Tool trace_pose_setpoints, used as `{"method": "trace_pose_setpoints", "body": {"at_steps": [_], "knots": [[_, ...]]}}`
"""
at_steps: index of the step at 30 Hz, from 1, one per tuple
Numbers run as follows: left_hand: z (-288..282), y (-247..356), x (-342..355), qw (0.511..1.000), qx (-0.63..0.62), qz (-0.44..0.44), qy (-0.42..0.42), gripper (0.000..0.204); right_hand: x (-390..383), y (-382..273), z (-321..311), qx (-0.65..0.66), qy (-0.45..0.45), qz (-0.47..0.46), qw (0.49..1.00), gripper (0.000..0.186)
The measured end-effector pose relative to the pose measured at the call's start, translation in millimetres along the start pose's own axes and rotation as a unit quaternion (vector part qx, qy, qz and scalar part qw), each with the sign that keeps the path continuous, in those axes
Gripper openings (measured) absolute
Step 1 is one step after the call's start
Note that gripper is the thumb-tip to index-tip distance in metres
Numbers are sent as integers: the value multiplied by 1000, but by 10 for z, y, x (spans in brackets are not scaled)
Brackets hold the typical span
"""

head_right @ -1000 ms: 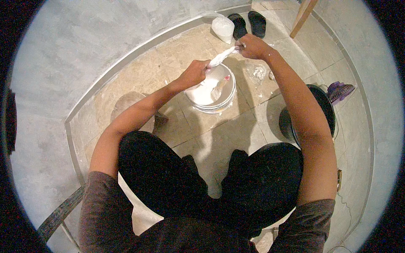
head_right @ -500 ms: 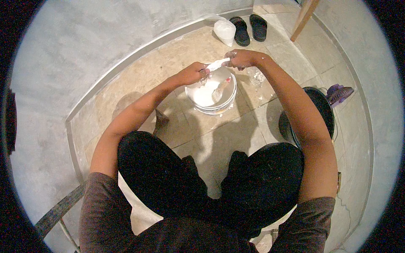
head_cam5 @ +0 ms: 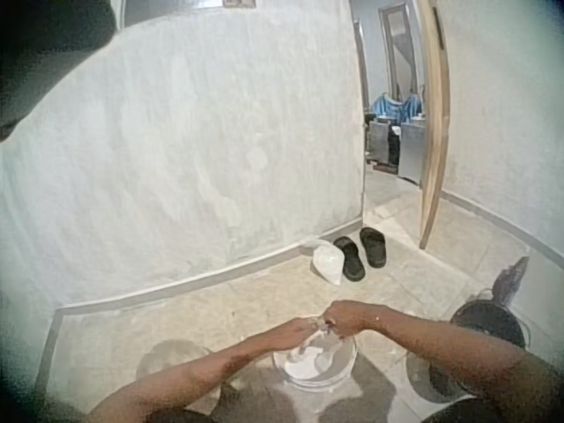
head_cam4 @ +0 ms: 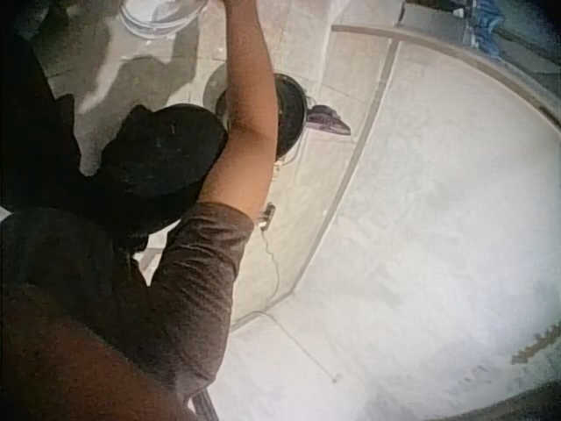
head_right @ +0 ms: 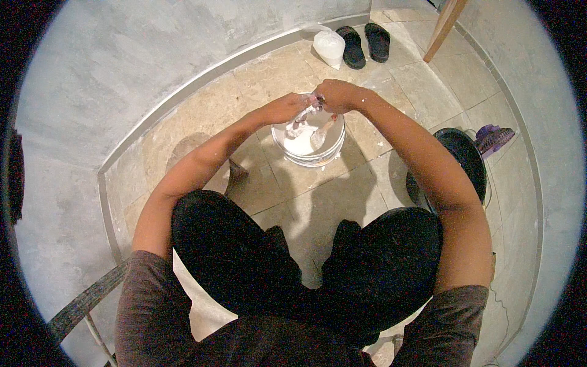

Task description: The person cleans a plastic bag by hand and rinses their hands in a bucket of water.

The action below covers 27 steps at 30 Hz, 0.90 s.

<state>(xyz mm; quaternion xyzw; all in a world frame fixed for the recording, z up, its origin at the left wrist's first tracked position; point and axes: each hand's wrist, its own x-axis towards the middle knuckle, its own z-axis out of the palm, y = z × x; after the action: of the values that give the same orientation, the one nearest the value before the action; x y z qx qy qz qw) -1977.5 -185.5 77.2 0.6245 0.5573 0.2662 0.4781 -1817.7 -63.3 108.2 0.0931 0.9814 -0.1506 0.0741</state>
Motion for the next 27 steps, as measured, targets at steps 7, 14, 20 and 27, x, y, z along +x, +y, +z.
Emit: {"method": "trace_pose_setpoints", "body": {"at_steps": [7, 14, 20, 27], "knots": [[-34, -172, 90, 988, 146, 38, 14, 54, -82, 51, 198, -30, 80, -4, 996, 23], [-51, -339, 43, 961, 265, 75, -10, 40, 27, -80, 180, 124, -7, 99, 987, 25], [14, -126, 81, 958, 277, 65, -32, 35, 71, 298, 270, 92, -88, -52, 990, 23], [-65, -355, 32, 970, 232, 39, -54, 33, 120, 115, 61, 152, -120, -32, 981, 41]]}}
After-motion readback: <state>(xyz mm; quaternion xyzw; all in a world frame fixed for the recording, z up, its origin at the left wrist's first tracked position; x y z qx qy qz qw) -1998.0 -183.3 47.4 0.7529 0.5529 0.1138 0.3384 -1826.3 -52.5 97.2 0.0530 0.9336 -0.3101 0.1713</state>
